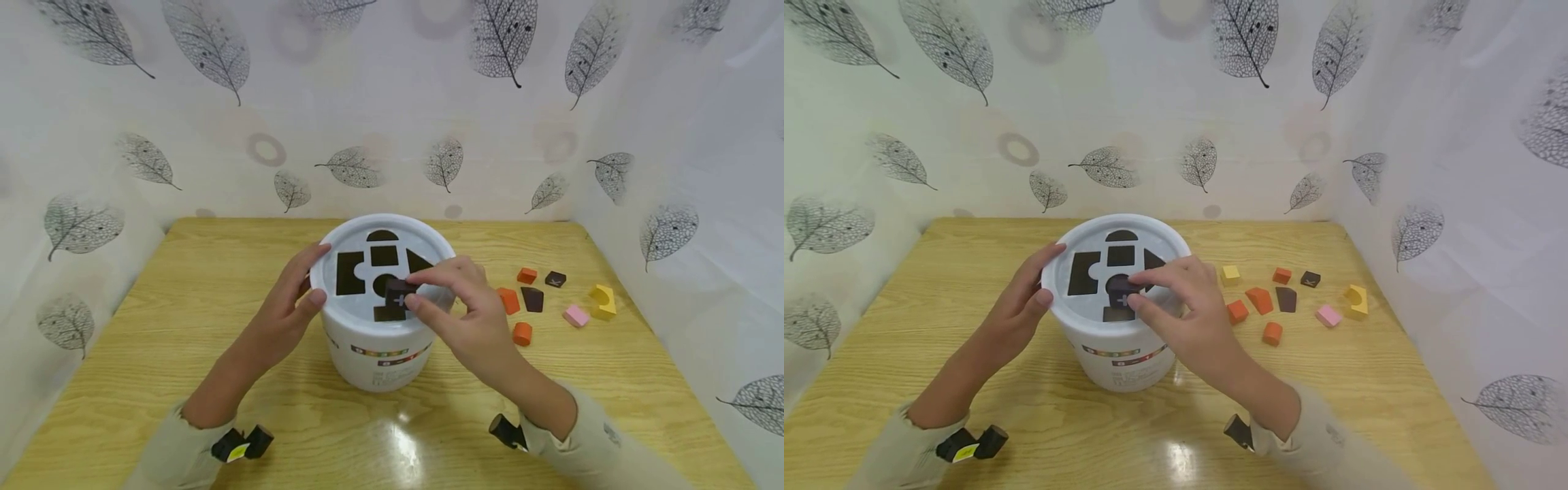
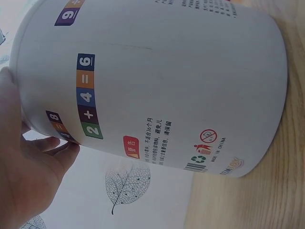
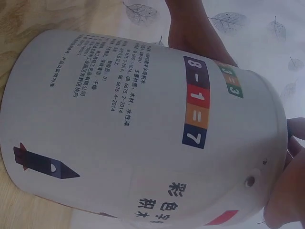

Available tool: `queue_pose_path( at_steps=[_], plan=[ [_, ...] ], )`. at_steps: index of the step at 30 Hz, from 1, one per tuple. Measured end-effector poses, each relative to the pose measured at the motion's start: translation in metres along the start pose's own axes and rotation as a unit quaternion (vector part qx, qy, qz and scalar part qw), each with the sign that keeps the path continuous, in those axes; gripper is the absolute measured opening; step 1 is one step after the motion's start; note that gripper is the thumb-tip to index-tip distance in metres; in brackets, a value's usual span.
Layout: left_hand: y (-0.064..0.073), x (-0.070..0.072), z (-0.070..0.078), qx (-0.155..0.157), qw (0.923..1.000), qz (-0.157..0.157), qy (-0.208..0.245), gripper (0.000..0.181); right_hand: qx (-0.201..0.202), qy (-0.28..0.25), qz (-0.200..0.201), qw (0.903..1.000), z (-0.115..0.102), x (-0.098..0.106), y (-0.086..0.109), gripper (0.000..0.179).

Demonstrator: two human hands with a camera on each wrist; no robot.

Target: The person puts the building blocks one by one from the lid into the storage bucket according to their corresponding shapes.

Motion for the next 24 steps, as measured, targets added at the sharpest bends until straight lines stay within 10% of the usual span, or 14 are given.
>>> queue_pose_path(
  at_steps=[24],
  plan=[
    [0.0011,-0.0009,-0.0052,0.022,0.9996,-0.011,-0.013,0.062,0.098,0.036,0.006,0.9945,-0.0068,-0.0114,0.0076,0.024]
  ],
)
Point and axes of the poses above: each hand's wrist, its own y-axis away from the middle knuckle, its own x-axis out of the back of the hand, z = x × y, the point moved 8 cm from there along -y, towards the middle knuckle, and after that the axes turned 12 degrees about z, right-handed, at the moved point
